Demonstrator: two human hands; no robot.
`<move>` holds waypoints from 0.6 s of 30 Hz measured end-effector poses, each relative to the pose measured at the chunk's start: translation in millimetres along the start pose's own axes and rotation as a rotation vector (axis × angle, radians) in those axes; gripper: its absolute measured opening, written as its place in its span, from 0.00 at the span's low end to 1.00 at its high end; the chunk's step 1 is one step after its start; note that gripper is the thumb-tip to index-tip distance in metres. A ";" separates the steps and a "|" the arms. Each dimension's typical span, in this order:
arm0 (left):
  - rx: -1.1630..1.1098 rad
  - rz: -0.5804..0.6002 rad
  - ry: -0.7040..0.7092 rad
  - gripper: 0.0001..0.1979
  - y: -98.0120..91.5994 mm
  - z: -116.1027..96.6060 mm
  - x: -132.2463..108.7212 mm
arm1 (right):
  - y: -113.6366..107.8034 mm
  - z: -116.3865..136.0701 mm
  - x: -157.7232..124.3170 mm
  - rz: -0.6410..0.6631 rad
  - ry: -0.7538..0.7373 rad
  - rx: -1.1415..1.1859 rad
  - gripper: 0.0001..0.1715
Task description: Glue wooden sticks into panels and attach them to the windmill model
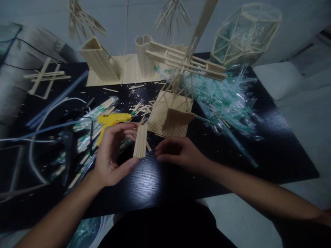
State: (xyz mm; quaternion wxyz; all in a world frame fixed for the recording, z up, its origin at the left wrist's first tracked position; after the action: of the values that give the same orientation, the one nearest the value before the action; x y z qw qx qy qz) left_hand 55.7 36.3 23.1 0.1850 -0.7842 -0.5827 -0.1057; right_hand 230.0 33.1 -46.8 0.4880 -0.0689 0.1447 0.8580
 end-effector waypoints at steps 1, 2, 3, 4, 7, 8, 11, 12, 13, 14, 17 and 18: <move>0.003 0.000 -0.004 0.32 0.4 0.5 -0.4 | 0.0 1.1 0.1 0.002 -0.004 -0.023 0.14; 0.006 -0.002 -0.012 0.31 0.7 1.4 -0.9 | -0.3 2.3 0.2 0.002 -0.010 -0.044 0.14; 0.003 -0.005 -0.022 0.31 0.8 2.3 -1.1 | -0.3 3.3 0.3 0.004 -0.015 -0.062 0.14; -0.010 -0.014 -0.041 0.30 0.5 3.7 -1.3 | -0.5 4.4 0.5 0.004 -0.022 -0.075 0.14; -0.136 -0.089 -0.115 0.25 -4.8 9.0 -0.2 | 0.7 5.9 0.5 0.020 -0.027 -0.096 0.15; -0.191 -0.123 -0.144 0.24 -7.3 11.0 0.6 | 1.5 5.8 0.3 0.027 -0.023 -0.099 0.15; -0.310 -0.187 -0.223 0.21 -12.5 16.6 4.1 | 5.0 3.9 -0.6 0.059 0.001 -0.084 0.17; -0.336 -0.199 -0.249 0.20 -13.7 18.5 5.2 | 6.1 3.1 -1.0 0.069 0.009 -0.072 0.17; -0.366 -0.207 -0.265 0.19 -14.5 19.8 6.3 | 6.9 2.2 -1.3 0.076 0.017 -0.058 0.17; -0.398 -0.214 -0.275 0.19 -15.3 20.7 7.1 | 7.4 1.5 -1.5 0.080 0.022 -0.043 0.17; -0.456 -0.219 -0.300 0.18 -15.8 22.5 7.6 | 6.6 -0.3 -1.6 0.067 0.027 -0.002 0.16; -0.455 -0.216 -0.311 0.18 -15.4 23.0 7.3 | 6.1 -0.8 -1.6 0.061 0.028 0.011 0.16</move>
State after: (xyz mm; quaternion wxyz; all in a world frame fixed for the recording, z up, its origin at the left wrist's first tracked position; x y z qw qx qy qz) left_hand 42.0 56.0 7.6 -0.0992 -0.7459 -0.6453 -0.1313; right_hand 225.5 28.6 -46.1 0.4598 -0.0737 0.1583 0.8707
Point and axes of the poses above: each hand's wrist, its own x-axis towards the middle knuckle, its own y-axis out of the palm, z = x × y, the point moved 9 cm from there along x, towards the middle knuckle, and after that the axes turned 6 degrees about -x, right-handed, at the moved point
